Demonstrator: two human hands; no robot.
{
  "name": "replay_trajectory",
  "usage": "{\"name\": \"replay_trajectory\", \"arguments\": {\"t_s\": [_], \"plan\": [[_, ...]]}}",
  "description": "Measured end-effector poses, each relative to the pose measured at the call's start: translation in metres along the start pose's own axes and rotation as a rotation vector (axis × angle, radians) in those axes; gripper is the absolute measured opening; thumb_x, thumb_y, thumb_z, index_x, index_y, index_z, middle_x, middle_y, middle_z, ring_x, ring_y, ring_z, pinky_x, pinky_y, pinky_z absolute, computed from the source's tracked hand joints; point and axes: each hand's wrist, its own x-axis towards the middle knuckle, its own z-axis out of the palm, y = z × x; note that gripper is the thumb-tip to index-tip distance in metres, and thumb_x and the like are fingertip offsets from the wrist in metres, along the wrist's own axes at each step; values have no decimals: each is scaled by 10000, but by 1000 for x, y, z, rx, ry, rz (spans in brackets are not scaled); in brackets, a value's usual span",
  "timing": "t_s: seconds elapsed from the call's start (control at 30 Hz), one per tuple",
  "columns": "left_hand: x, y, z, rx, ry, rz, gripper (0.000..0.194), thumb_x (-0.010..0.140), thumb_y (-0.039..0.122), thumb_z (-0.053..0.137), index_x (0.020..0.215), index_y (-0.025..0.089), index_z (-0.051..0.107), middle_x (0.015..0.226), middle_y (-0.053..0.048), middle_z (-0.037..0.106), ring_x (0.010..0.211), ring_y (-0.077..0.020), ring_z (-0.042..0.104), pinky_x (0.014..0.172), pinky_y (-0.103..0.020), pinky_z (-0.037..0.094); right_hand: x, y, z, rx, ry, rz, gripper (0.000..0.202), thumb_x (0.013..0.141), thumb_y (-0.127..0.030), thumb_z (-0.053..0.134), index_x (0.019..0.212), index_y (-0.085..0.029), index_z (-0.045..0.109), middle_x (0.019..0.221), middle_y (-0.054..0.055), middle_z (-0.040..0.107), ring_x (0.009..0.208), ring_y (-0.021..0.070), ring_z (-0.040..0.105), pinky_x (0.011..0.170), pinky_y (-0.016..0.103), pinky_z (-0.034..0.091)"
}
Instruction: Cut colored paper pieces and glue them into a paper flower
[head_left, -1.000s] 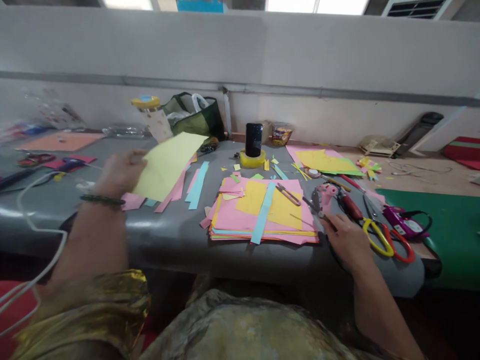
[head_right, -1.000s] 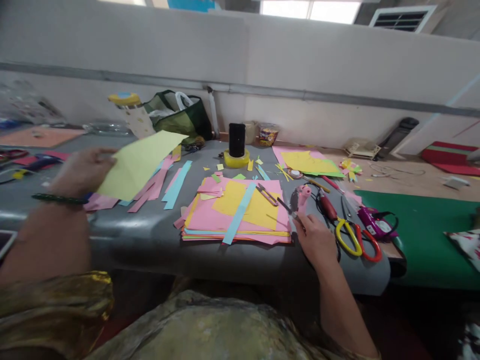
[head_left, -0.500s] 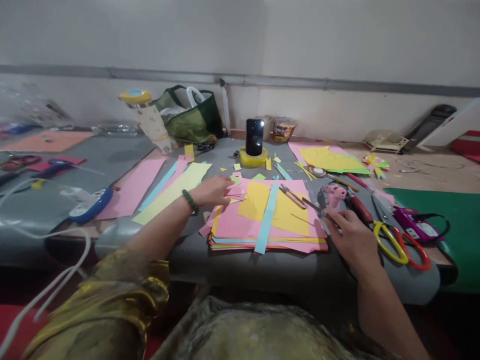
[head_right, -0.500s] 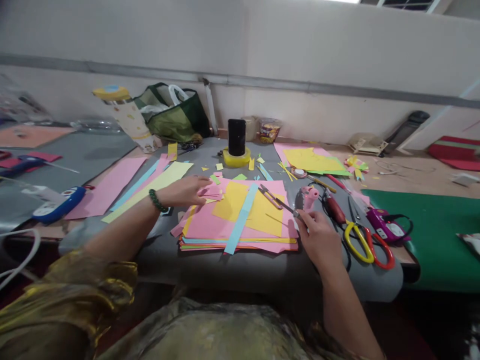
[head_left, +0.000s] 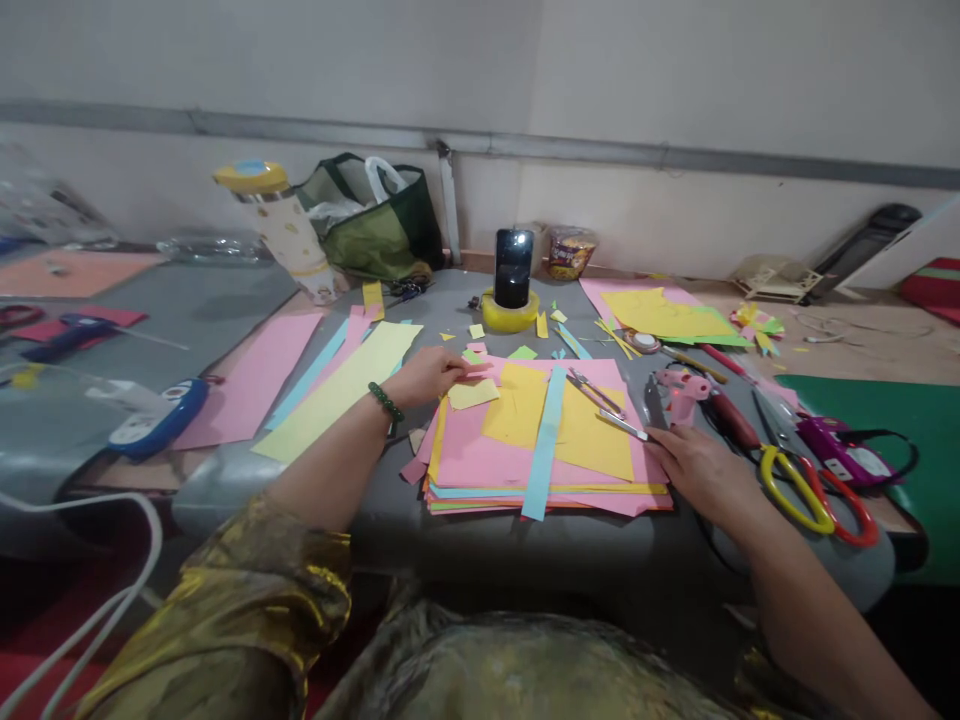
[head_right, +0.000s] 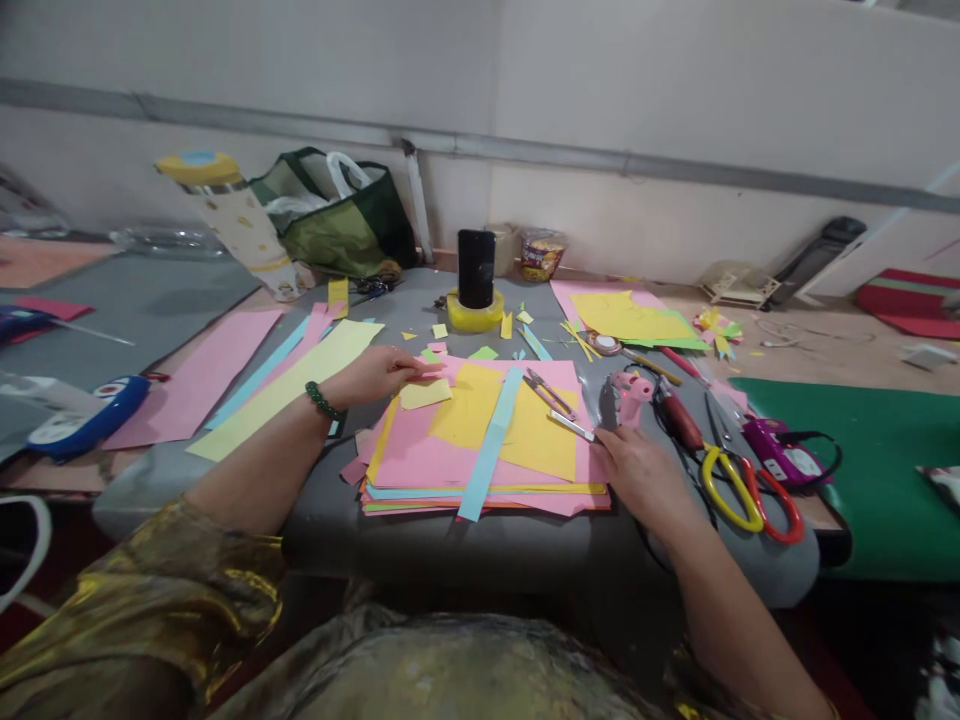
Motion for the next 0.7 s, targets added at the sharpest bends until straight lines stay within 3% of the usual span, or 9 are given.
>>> {"name": "replay_trajectory", "arguments": {"t_s": [0.13, 0.23, 0.33, 0.43, 0.57, 0.7], "plan": [[0, -10, -7, -301, 98, -78, 229, 809, 290, 521, 673, 172, 661, 777, -61, 738, 841, -254, 704, 781, -357, 544, 8, 4, -12, -20, -38, -49, 221, 900, -222, 545, 971, -184, 751, 898, 112, 751, 871, 275, 695, 725, 355, 527], [-2, -8, -10, -711, 69, -158, 156, 837, 277, 567, 735, 169, 612, 856, -82, 752, 884, -236, 729, 814, -366, 572, 23, -9, -37, -11, 35, -84, 213, 910, -254, 550, 964, -187, 745, 902, 114, 747, 886, 280, 687, 715, 351, 505], [-3, 1, -10, -1023, 9, -198, 58, 812, 219, 620, 801, 163, 623, 900, -100, 769, 841, -206, 736, 807, -336, 584, 53, -51, -68, 84, 54, -243, 277, 964, -260, 484, 1059, -202, 738, 945, 99, 750, 895, 248, 679, 750, 334, 490], [-2, 5, -8, -1234, 97, -288, 38, 748, 123, 608, 765, 143, 635, 775, -99, 762, 689, -180, 719, 688, -275, 578, 94, -108, -82, 184, -122, -431, 285, 971, -233, 499, 1137, -165, 721, 1105, 135, 732, 1030, 256, 662, 824, 332, 480], [4, -3, -6, -1366, 234, -396, 76, 650, 77, 599, 671, 150, 593, 640, -76, 716, 591, -178, 684, 649, -280, 574, 142, -163, -62, 242, -383, -527, 297, 926, -203, 587, 1195, -125, 688, 1233, 167, 682, 1161, 285, 609, 892, 335, 450], [8, -11, -5, -1437, 342, -416, 170, 599, 80, 546, 731, 147, 632, 616, -35, 686, 608, -160, 674, 719, -281, 586, 167, -174, -31, 273, -429, -462, 327, 887, -236, 642, 1179, -92, 673, 1191, 183, 685, 1073, 274, 627, 797, 298, 434]]}}
